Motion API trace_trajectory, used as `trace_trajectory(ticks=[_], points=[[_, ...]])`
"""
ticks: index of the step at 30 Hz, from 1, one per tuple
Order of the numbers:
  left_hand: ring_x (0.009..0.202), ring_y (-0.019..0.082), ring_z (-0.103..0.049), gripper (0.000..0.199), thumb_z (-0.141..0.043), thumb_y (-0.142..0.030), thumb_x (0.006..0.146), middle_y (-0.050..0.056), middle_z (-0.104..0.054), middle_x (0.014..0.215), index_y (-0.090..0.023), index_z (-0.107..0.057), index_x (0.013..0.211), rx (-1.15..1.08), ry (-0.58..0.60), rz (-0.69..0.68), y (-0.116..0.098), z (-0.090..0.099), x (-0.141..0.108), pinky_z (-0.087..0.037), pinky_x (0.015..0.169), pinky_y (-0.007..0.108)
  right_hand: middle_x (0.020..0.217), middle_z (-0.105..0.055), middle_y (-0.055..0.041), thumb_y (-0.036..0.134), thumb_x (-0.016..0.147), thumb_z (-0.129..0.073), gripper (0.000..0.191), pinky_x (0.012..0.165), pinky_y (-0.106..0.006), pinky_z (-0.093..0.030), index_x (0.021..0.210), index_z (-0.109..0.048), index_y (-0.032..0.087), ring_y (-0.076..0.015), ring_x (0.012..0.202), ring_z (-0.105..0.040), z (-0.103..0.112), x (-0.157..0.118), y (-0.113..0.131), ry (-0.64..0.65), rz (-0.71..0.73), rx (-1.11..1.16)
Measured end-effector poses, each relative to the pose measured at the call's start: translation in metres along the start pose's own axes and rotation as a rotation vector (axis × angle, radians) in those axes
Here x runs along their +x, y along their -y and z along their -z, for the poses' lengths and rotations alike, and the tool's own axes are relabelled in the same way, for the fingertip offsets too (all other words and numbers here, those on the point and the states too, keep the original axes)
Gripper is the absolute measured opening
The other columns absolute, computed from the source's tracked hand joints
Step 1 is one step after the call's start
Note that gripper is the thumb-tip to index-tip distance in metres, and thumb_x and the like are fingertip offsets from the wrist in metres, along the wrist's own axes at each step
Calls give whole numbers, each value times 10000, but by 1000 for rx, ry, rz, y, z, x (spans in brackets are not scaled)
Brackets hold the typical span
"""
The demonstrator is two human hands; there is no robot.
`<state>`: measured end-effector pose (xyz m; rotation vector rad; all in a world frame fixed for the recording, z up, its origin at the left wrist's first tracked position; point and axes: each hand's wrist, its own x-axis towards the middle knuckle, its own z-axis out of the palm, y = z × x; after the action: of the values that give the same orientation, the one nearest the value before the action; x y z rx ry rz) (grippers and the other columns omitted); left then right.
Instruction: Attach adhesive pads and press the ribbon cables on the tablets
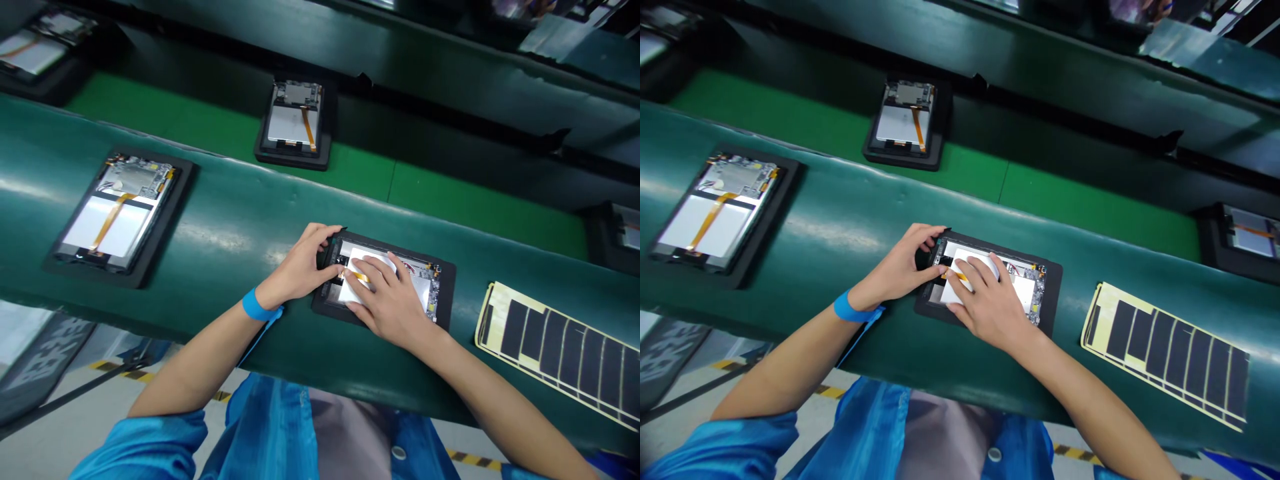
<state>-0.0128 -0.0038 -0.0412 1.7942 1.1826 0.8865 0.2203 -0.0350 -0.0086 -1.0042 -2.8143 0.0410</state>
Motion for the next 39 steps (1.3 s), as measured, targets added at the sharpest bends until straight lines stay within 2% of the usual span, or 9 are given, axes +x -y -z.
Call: trace_trajectory(ticks=[6,10,13,16,20,23,29,35,39], points=[[1070,212,-532,641,-685,-222,844,85,-500,1235,-225,-458,1443,66,-11,-1,-4,-2,1,-509,936,378,1412,-601,-167,406,1011,-536,446,1157,-598,-284,1377,-577,155,-345,1292,-503,-1,-1,0,-8,-5,19],[1031,198,-544,572,-694,-268,872,82,-528,1206,-224,-504,1410,-37,-19,-9,-3,2,2,-508,910,369,1380,-628,-163,383,1016,-528,427,1160,-587,-297,1379,-572,161,-333,1277,-540,0,-3,-3,-55,-30,112],[986,179,-564,440,-677,-254,884,78,-557,1176,-224,-593,1315,-196,-58,33,-4,7,2,-509,853,343,1341,-659,-128,341,1014,-538,377,1162,-562,-326,1364,-579,208,-296,1247,-585,4,-4,-7,-137,-123,252],[944,168,-580,360,-697,-254,874,81,-582,1161,-219,-657,1230,-414,-52,102,-11,11,2,-513,779,312,1246,-707,-90,313,1005,-566,237,1116,-531,-388,1218,-646,250,-267,1170,-640,7,3,-13,-244,-241,392],[863,147,-602,401,-776,-305,850,78,-630,1118,-233,-678,1232,-783,42,165,-22,15,-1,-517,753,299,1081,-749,-70,320,989,-596,102,976,-483,-486,1004,-671,253,-255,1040,-689,12,24,-18,-367,-374,568],[859,154,-631,466,-832,-347,814,88,-643,1135,-245,-686,1244,-951,98,151,-25,15,-3,-529,769,308,1051,-747,-66,339,976,-605,108,936,-463,-516,962,-668,252,-246,1010,-696,15,41,-18,-424,-426,698],[882,161,-646,559,-840,-341,819,83,-645,1130,-288,-641,1339,-1018,180,106,-24,13,-4,-532,796,310,1054,-737,-68,374,927,-673,132,935,-456,-534,967,-672,248,-239,1009,-691,21,60,-13,-491,-415,776],[902,166,-637,575,-842,-351,816,93,-604,1177,-281,-636,1348,-1002,239,98,-25,13,-5,-531,806,318,1028,-738,-72,353,942,-640,137,929,-472,-519,860,-672,249,-251,998,-686,23,64,-14,-487,-454,721],[894,170,-635,576,-844,-363,809,94,-604,1167,-283,-633,1339,-1010,236,115,-26,13,-5,-538,794,324,1007,-743,-66,362,954,-613,154,910,-460,-522,865,-669,251,-252,973,-693,22,62,-17,-501,-486,721]])
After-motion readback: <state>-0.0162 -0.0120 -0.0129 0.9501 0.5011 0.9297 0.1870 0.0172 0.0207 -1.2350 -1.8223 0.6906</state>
